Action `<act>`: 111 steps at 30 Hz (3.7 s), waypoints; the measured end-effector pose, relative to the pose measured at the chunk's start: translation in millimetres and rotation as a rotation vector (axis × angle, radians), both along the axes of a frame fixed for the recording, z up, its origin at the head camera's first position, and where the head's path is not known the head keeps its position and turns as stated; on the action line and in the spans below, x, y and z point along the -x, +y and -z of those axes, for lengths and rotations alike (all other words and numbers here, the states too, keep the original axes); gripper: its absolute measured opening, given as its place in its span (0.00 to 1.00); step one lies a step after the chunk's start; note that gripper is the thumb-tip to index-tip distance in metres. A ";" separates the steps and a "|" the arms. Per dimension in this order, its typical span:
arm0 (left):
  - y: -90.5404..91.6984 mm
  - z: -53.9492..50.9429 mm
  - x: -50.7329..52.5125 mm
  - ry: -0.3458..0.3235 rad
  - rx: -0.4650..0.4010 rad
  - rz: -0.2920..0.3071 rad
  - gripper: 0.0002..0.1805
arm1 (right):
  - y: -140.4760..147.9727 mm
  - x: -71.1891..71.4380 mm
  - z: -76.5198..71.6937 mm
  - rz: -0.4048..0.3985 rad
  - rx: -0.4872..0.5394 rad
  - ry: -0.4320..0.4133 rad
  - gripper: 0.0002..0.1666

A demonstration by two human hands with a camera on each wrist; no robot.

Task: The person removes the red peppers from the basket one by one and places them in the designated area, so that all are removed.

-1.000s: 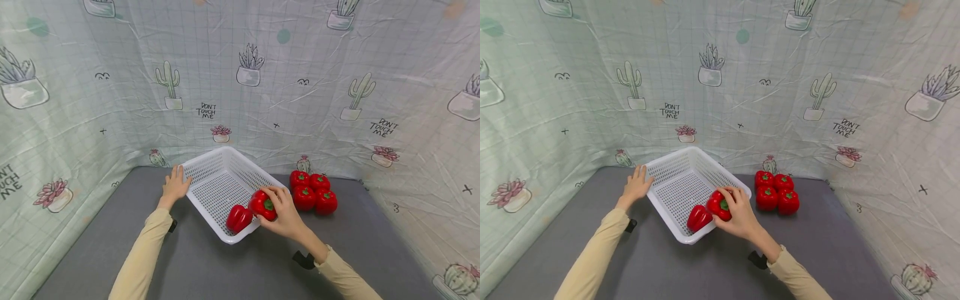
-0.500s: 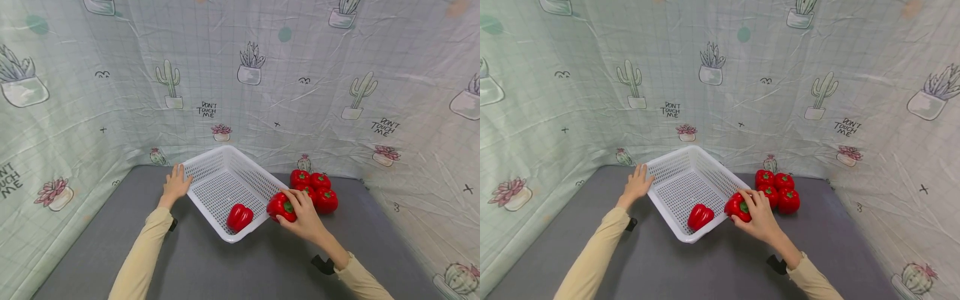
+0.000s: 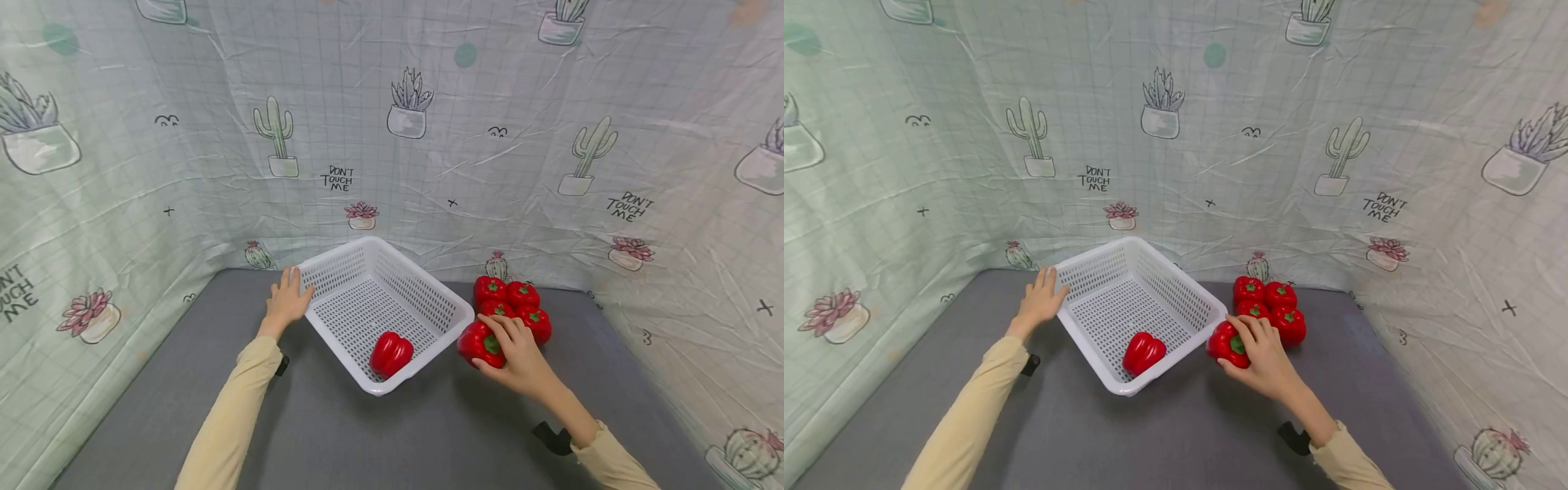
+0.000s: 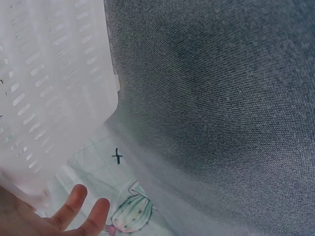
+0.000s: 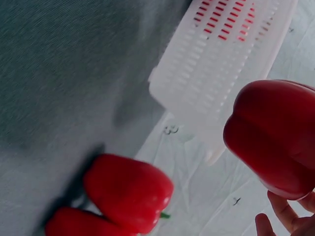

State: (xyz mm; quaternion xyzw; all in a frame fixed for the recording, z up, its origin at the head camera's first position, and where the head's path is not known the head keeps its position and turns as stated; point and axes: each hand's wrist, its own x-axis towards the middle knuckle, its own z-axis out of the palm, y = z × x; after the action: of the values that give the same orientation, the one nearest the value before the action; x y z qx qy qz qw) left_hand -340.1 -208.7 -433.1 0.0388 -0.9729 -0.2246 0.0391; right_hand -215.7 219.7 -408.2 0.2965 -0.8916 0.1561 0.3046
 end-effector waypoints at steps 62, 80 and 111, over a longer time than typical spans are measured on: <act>0.3 2.1 0.4 0.023 -0.025 -0.003 0.37 | 46.5 26.8 40.3 0.041 -0.176 -0.243 0.41; 0.0 3.0 -1.3 0.016 -0.034 0.004 0.37 | 46.0 27.6 44.4 0.113 -0.241 -0.300 0.47; -0.9 4.2 0.1 0.010 -0.054 0.003 0.37 | 48.2 27.4 42.3 0.110 -0.240 -0.275 0.45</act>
State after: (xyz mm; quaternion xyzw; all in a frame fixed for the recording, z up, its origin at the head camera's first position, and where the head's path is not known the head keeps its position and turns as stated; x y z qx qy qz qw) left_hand -340.2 -209.6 -437.3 0.0371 -0.9663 -0.2513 0.0427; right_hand -243.1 267.8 -450.6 0.2575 -0.9519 0.0707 0.1506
